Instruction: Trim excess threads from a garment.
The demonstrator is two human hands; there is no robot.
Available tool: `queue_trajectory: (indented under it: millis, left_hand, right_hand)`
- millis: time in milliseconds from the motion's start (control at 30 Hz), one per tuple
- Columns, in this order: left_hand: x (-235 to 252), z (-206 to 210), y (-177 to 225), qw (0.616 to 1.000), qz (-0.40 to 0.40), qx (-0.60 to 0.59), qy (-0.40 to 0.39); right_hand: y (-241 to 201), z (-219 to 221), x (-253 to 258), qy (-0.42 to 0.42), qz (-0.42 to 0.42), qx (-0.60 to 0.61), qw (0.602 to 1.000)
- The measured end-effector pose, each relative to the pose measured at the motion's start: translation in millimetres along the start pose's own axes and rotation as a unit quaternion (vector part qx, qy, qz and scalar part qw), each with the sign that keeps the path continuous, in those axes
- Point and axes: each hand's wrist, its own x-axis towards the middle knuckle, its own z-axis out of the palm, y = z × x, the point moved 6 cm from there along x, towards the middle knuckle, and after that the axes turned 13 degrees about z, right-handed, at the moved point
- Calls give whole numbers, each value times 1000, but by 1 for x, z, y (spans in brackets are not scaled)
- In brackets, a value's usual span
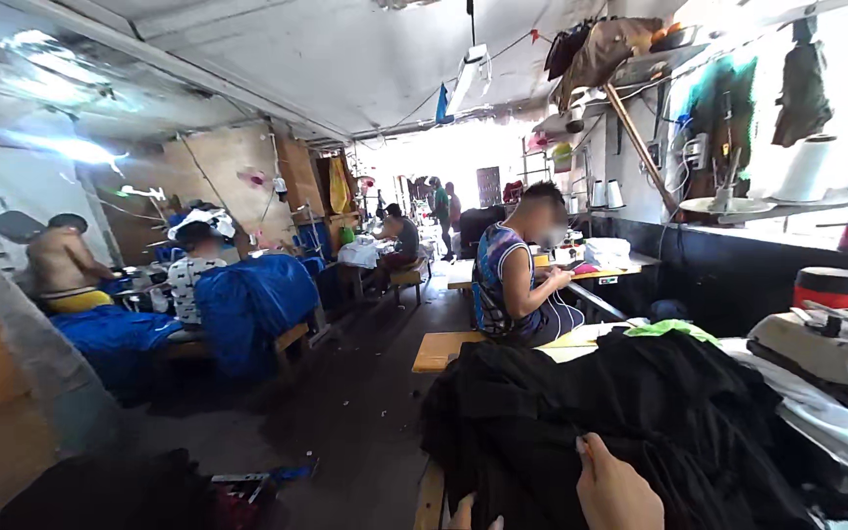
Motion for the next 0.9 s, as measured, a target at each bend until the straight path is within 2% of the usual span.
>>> queue_trajectory:
  millis: [167,267,333,400,500,567,667,767,833,900]
  left_hand:
    - [17,1,-9,998,-29,3,-52]
    - [25,-1,-13,997,-47,18,-53]
    - [37,-7,-19,994,-66,71,-49]
    - [45,-13,-24,983,-108,116,-93]
    - [38,-31,1,961,-125,178,-171]
    - [29,-54,31,964,-91,194,-159]
    - [3,-72,92,987,50,146,-31]
    - [-43,-32,135,976,202,72,47]
    - [-76,7,115,975,209,66,35]
    - [-102,20,54,981,129,146,25]
  right_hand:
    - [-8,4,16,-43,49,-40,997]
    - [-10,5,19,-48,52,-52,996]
    - [-10,5,21,-51,52,-59,996]
    - [-9,7,21,-64,54,-62,995]
    - [-5,5,18,-68,53,-42,995]
    - [-5,6,16,-62,51,-26,996]
    - [-7,6,10,-37,46,-15,998]
    - [-3,1,1,5,1,41,999]
    - [3,-1,-2,11,-27,92,995]
    - [12,-2,3,9,-61,151,987]
